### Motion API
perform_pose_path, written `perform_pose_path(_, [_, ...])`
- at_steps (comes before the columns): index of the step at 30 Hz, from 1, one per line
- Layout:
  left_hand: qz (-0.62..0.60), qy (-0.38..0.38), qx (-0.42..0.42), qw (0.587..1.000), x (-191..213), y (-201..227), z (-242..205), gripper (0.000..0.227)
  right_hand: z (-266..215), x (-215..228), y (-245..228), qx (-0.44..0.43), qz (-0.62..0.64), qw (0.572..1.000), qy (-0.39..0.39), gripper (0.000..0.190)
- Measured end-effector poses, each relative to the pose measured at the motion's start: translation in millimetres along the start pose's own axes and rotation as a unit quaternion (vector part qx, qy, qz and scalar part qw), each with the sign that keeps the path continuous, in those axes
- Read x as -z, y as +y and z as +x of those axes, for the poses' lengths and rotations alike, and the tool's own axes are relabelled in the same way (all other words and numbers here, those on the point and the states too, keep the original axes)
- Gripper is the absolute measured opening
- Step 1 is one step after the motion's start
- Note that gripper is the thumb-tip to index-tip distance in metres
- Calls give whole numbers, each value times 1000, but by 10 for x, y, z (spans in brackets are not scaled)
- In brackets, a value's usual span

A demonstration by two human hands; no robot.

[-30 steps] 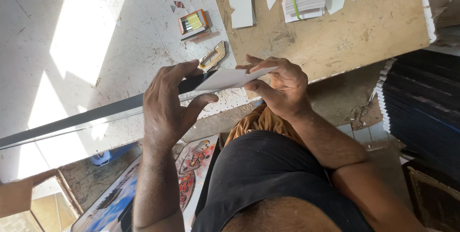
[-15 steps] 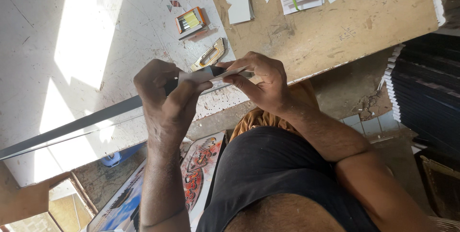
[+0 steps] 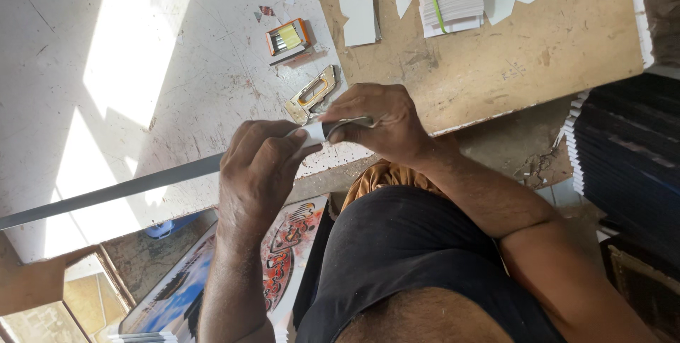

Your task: The person repeatedly picks up small white paper pieces and staples them to the corners of a rectangular frame. The person then places the completed frame onto a stack of similar frames and picks up another frame to continue the process.

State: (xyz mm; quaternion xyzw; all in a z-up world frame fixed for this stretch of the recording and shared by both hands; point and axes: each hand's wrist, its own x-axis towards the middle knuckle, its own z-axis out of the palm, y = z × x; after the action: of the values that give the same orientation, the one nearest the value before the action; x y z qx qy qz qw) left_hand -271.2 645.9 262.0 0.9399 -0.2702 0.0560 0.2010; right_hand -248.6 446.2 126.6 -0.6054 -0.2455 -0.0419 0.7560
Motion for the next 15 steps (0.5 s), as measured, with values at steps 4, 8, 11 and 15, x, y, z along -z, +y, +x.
perform_pose_path(4, [-17,-14,29,999,10,62,-80,34,294,62,296,-124,244,948,-162,21])
perform_pose_path(8, [-50,-25,60,997,32,149,-92,51,430,-25,499,-277,329,830,-356,31])
perform_pose_path(11, [5,-83,81,993,85,258,-114,57,332,-62,525,-299,312,811,-394,38])
perform_pose_path(15, [-17,-94,139,986,139,357,-153,45,321,-144,791,-252,198,869,-377,30])
